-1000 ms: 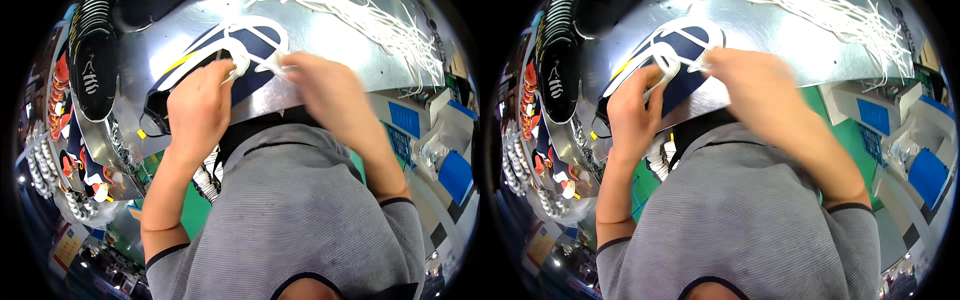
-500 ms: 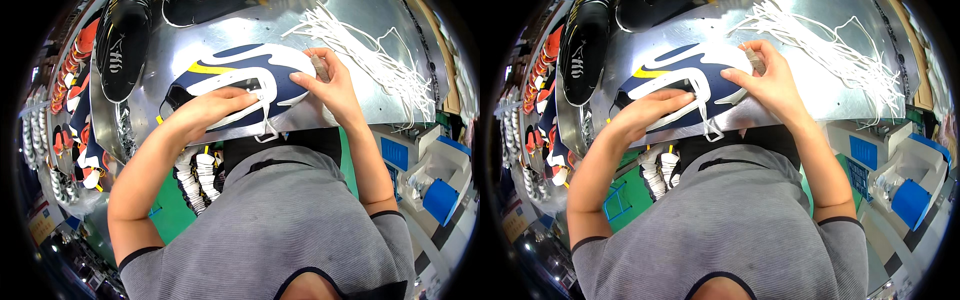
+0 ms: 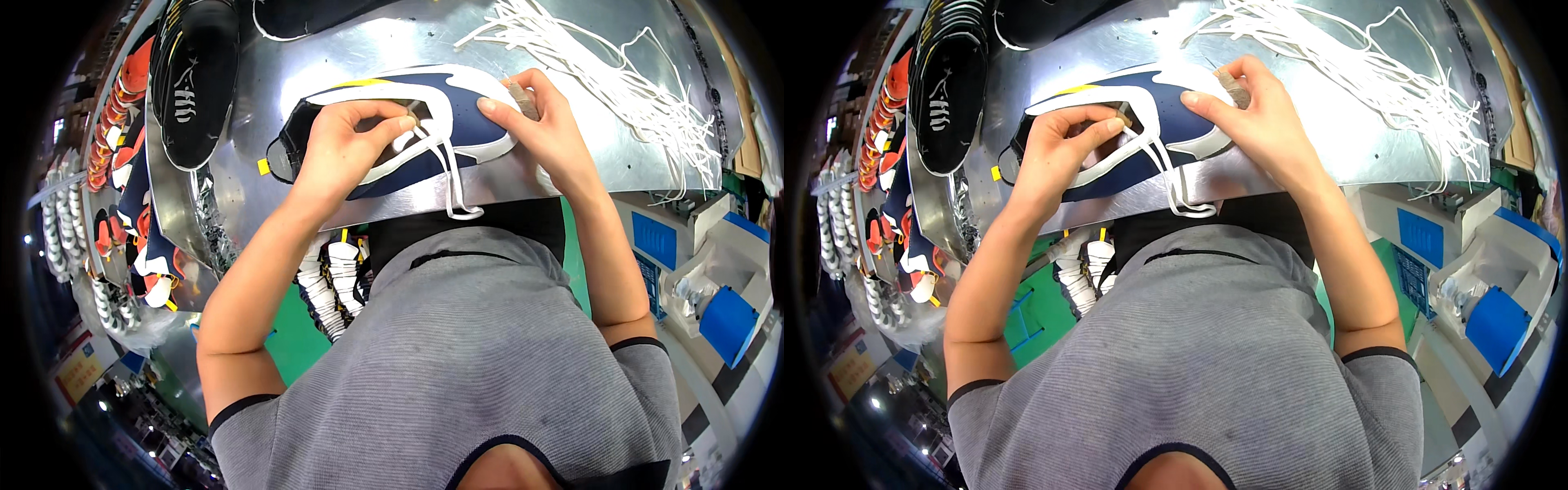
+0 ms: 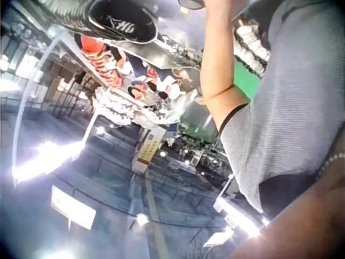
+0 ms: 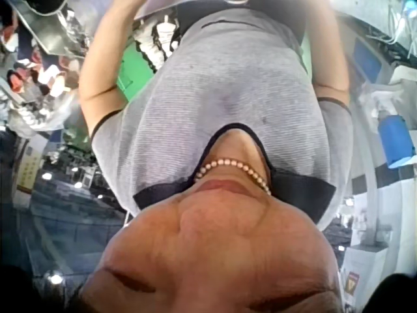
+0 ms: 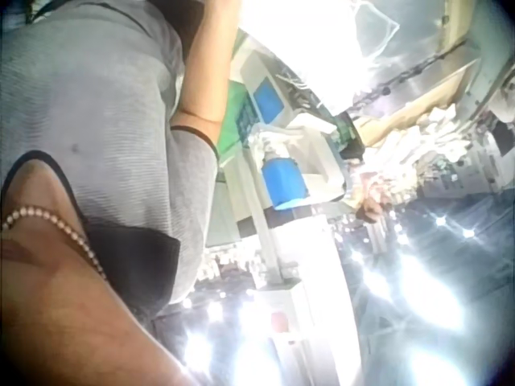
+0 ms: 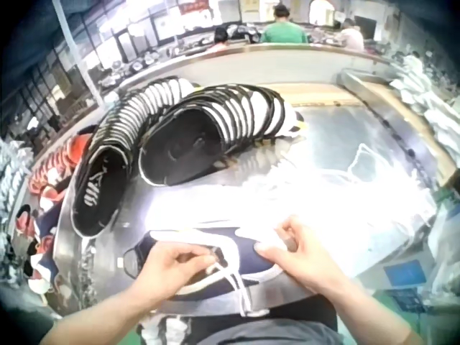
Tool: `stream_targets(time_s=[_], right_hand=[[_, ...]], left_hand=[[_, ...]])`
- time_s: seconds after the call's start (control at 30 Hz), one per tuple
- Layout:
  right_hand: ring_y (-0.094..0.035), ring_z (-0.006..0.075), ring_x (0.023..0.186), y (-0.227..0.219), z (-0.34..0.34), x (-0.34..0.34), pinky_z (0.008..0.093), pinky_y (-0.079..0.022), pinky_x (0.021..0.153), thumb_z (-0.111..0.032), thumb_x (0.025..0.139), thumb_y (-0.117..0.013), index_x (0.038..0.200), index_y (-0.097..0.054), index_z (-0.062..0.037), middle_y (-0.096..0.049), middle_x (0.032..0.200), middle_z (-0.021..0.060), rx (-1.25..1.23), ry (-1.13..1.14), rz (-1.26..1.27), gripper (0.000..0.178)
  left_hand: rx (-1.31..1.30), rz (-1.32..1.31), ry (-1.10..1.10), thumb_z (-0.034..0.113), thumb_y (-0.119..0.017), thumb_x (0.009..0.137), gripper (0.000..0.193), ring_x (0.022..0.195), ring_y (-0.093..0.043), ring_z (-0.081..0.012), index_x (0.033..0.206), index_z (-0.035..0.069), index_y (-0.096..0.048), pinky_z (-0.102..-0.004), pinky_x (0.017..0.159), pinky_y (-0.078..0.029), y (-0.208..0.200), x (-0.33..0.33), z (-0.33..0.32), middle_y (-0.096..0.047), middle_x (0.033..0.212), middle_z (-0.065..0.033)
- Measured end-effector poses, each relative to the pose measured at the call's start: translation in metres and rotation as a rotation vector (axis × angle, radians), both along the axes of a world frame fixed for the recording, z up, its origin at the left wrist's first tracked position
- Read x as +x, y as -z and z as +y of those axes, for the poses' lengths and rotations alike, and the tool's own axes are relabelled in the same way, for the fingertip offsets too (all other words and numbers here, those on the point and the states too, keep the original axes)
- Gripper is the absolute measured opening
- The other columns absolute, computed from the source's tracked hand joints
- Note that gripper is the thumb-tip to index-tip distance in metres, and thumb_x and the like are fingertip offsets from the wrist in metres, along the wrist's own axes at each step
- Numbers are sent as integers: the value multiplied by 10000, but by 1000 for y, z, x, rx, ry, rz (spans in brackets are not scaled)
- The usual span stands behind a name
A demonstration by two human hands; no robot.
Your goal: The person laces several sneaker uppers using white laces and a metal tool, working at a metal station in a factory.
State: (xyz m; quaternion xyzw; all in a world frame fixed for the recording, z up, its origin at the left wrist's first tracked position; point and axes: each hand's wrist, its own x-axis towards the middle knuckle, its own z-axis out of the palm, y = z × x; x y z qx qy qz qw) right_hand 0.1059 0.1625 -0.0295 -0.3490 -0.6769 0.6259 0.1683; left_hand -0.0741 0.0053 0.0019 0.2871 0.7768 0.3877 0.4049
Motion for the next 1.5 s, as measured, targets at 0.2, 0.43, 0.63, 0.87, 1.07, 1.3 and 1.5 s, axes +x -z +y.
stream_targets(time_s=[0.2,0.43,0.63,0.87,1.07,1.3,1.5], right_hand=[[-588,117,742,1,1,7,259,-481,669,-344,794,-824,1019,-593,12,-647,863,80,-5,7,-25,480],[-639,119,767,-1,14,27,237,-500,668,-224,833,-796,1079,-560,2,-671,888,100,-216,187,204,408],[-618,100,728,33,23,39,234,-480,650,-223,823,-800,1080,-553,1,-666,831,84,-200,173,161,422],[-644,122,783,10,31,43,224,-493,707,-267,859,-762,1096,-666,-19,-688,930,54,162,136,-42,357],[-578,64,761,-18,21,39,204,-482,746,-127,894,-701,1136,-707,-43,-650,880,-18,26,-99,410,256],[-527,19,726,-9,-7,-3,193,-434,640,-145,884,-722,1027,-696,-15,-644,824,-14,-296,-48,379,195],[-606,105,701,4,-16,-17,265,-483,663,-144,842,-730,1141,-623,5,-694,828,76,-4,17,103,351]], left_hand=[[255,613,49,148,-740,845,139,715,-619,-158,908,24,-734,-281,693,-482,3,-11,-17,-710,834,-62],[197,973,-545,130,-708,905,231,831,-614,-97,1060,-41,-711,-236,750,-492,-46,-153,-194,-718,967,-46],[-92,1188,-880,183,-684,898,245,783,-641,-143,963,-50,-723,-299,749,-515,-56,-185,-335,-721,866,-97],[559,699,414,83,-650,878,105,1205,-507,-284,943,17,-699,-400,1028,-388,-77,27,-25,-589,1292,-200],[597,980,290,40,-738,777,84,1085,-539,-268,856,50,-712,-372,932,-435,-58,31,28,-631,1191,-121],[449,944,192,116,-773,786,197,932,-611,-307,933,33,-672,-387,822,-472,-39,31,23,-662,1017,-128],[-166,-320,73,474,-593,973,507,895,-598,-164,1159,6,-646,-305,835,-487,2,-18,2,-659,1067,-77]])
